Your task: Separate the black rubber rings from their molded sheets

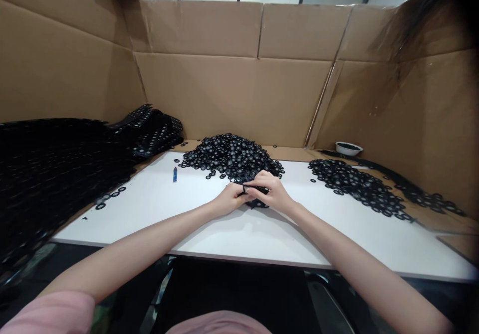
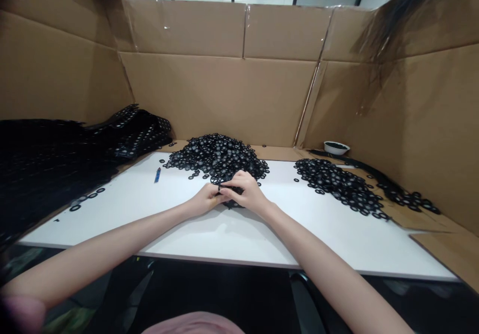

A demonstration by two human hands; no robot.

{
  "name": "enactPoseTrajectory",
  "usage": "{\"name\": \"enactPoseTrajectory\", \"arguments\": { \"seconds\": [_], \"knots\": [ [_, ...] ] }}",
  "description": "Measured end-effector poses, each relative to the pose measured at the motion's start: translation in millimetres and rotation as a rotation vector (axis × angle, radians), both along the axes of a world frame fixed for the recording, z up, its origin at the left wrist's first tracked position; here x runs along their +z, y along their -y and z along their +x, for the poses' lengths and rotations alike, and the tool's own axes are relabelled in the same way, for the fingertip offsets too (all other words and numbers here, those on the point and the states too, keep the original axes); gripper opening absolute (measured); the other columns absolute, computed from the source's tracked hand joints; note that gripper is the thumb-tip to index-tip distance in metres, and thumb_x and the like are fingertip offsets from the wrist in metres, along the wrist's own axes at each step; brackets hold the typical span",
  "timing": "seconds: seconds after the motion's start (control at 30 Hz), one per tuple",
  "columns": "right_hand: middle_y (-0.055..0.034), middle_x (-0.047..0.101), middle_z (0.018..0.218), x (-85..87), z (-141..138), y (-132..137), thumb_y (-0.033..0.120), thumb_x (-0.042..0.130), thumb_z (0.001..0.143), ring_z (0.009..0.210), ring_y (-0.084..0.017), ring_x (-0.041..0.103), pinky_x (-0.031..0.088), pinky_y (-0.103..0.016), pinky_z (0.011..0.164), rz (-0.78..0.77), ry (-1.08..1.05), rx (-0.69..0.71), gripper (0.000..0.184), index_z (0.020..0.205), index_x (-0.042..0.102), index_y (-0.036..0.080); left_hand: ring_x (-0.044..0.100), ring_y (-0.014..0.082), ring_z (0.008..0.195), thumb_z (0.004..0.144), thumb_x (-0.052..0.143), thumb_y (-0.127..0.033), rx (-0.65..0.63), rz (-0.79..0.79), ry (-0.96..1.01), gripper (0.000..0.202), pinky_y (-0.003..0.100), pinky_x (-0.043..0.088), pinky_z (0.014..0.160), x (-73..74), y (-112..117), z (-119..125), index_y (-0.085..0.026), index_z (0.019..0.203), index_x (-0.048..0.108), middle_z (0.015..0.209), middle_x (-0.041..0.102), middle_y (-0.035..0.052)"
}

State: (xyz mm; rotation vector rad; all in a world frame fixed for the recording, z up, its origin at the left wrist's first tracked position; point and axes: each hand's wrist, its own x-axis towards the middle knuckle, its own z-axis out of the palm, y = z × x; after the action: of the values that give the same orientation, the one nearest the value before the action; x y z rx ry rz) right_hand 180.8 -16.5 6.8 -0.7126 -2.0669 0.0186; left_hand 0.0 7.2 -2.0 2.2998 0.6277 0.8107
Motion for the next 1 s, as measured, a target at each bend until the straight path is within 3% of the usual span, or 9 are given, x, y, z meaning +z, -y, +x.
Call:
{"name": "enactPoseTrajectory", "arguments": {
  "seconds": [0.07,0.2,0.5,0.67,0.87,1.0],
  "knots": [
    [-0.0056,0.067,0.078,-0.4,2.7,0.0,0.034,0.060,0.087,0.076,-0.019,0.054,0.043,-0.035,0.072,-0.026,-0.009,-0.001,0.019,0.094,0.071,0.020,0.054,0.0132,0.066,0.087,0.051,-0.038,-0.017,-0.039,0.034,0.036,0.020,0.041,0.060,-0.7,-1.7,-0.7,-0.009,0.072,0.065,0.070,0.065,0.0028],
    [-0.0071,0.066,0.080,-3.1,6.3,-2.1,0.037,0.052,0.092,0.077,-0.019,0.057,0.043,-0.036,0.072,-0.097,-0.012,-0.010,0.027,0.096,0.073,0.020,0.057,0.0141,0.070,0.087,0.053,-0.035,-0.041,-0.057,0.045,0.030,0.021,0.044,0.065,-1.7,-2.8,-1.2,-0.010,0.077,0.067,0.076,0.067,0.0028],
    [-0.0055,0.065,0.074,-0.9,7.0,-4.6,0.049,0.040,0.095,0.073,-0.019,0.057,0.042,-0.033,0.068,-0.217,-0.038,0.024,0.045,0.078,0.071,0.020,0.055,0.0121,0.063,0.088,0.053,-0.034,-0.019,0.074,-0.041,0.033,0.020,0.040,0.060,0.2,1.4,-1.3,-0.010,0.069,0.065,0.068,0.065,0.0009],
    [-0.0047,0.067,0.074,1.7,7.1,-2.3,0.044,0.038,0.097,0.072,-0.019,0.057,0.041,-0.034,0.069,-0.220,-0.043,0.016,0.043,0.080,0.070,0.020,0.056,0.0128,0.068,0.088,0.052,-0.032,-0.046,0.107,-0.038,0.029,0.020,0.041,0.065,2.6,4.2,-0.6,-0.011,0.073,0.066,0.074,0.067,0.0015],
    [-0.0050,0.070,0.080,0.9,2.9,2.5,0.040,0.058,0.088,0.076,-0.020,0.058,0.041,-0.035,0.073,-0.125,0.020,-0.008,0.024,0.087,0.070,0.020,0.056,0.0127,0.064,0.090,0.049,-0.036,-0.012,0.129,-0.063,0.034,0.020,0.039,0.060,-0.7,-0.2,-1.5,-0.010,0.077,0.068,0.071,0.067,0.0025],
    [-0.0046,0.069,0.076,0.8,0.1,2.7,0.033,0.049,0.094,0.072,-0.019,0.057,0.040,-0.034,0.070,-0.117,0.022,-0.040,0.027,0.080,0.069,0.021,0.052,0.0109,0.062,0.088,0.051,-0.034,-0.001,0.160,-0.065,0.031,0.019,0.038,0.060,-1.0,-0.2,-1.2,-0.011,0.075,0.067,0.067,0.064,0.0014]
  ]
}}
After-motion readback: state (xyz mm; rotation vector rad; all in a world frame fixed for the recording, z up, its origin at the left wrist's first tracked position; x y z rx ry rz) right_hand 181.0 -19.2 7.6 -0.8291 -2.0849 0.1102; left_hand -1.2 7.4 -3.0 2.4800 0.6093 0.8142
